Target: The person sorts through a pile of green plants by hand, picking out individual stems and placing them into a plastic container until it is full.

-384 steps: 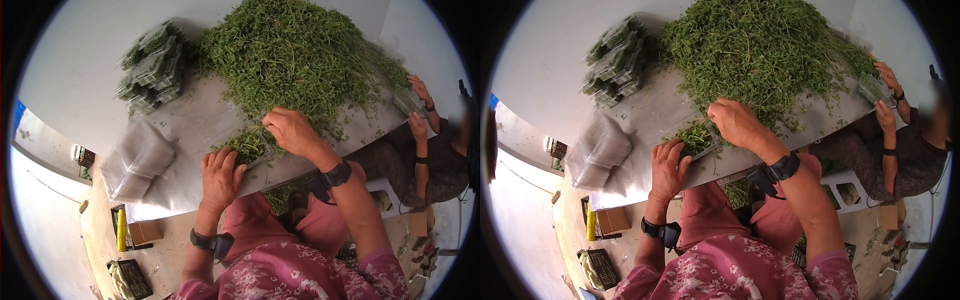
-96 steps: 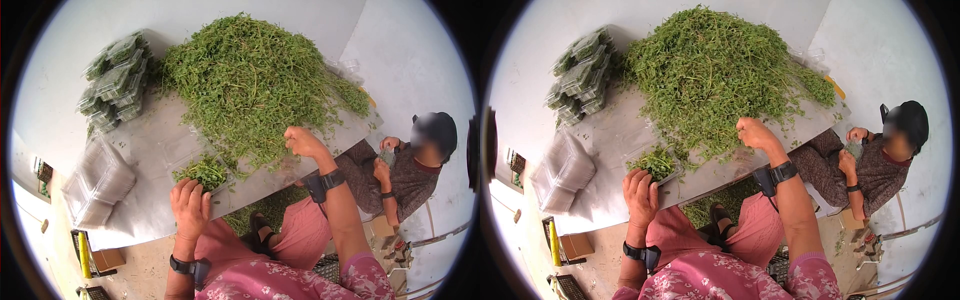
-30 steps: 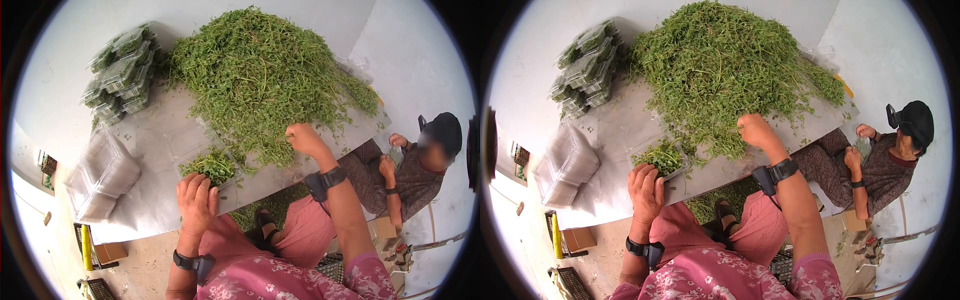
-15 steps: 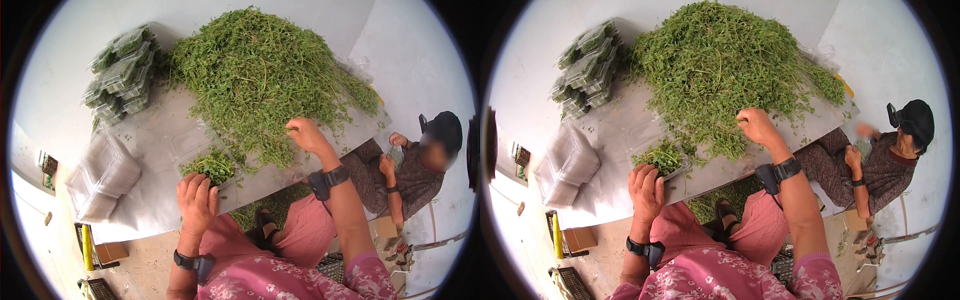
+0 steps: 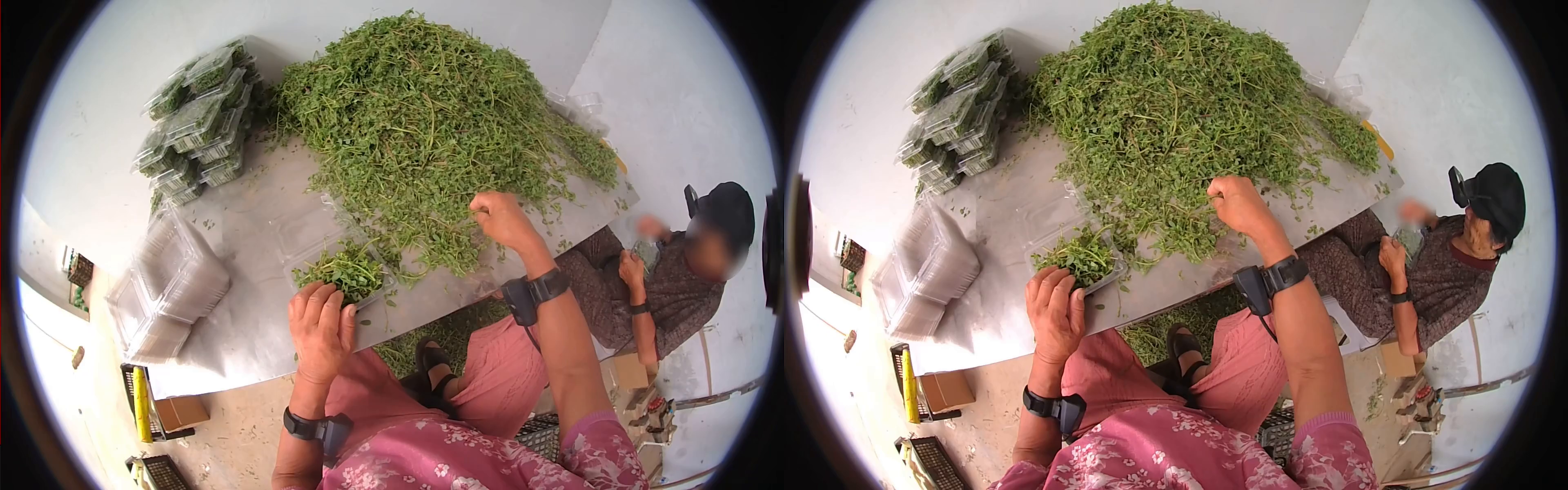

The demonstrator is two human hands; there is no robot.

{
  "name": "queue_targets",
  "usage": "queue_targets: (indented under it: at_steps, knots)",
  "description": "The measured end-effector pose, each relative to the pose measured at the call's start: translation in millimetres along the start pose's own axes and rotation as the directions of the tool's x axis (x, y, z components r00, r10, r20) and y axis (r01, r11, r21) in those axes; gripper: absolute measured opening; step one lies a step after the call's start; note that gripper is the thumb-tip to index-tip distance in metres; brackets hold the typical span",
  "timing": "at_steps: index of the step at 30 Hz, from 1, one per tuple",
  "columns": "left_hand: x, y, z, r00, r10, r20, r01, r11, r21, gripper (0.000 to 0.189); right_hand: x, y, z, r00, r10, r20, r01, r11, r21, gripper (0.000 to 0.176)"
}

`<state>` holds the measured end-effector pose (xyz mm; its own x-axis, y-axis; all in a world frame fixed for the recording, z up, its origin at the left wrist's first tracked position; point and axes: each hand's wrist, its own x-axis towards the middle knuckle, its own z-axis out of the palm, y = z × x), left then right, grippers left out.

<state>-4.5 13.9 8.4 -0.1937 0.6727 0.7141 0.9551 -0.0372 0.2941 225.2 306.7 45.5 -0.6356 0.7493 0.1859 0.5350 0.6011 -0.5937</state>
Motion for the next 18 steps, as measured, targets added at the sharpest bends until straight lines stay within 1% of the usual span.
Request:
queue_targets:
  at_steps: [3,6,9,12,15,18]
  knots:
    - [0,0,-1,1.0,-0.001,0.001,0.001,1.0,0.004,0.024,1,-7,-3,0.995,0.068,0.067,-0.065,0.997,-0.043,0.016]
    - [1,0,-1,1.0,-0.001,0.003,0.001,1.0,0.002,0.024,1,-2,0,1.0,0.002,0.016,-0.001,1.0,-0.026,0.013]
    - [1,1,-1,1.0,-0.002,0.003,0.002,1.0,-0.002,0.024,3,7,-1,1.0,0.007,-0.005,-0.008,0.998,-0.056,0.013]
    - [0,1,-1,1.0,-0.004,0.003,0.004,1.0,-0.001,0.024,1,7,-2,0.996,0.051,0.066,-0.05,0.999,-0.019,0.014]
    - [-1,0,0,1.0,-0.006,0.003,0.006,1.0,-0.003,0.024,2,4,3,0.994,0.0,0.113,0.001,1.0,-0.015,0.018]
    - [-1,0,0,1.0,-0.008,0.006,0.008,1.0,0.0,0.024,3,-5,6,0.99,0.038,0.136,-0.036,0.999,-0.018,0.022]
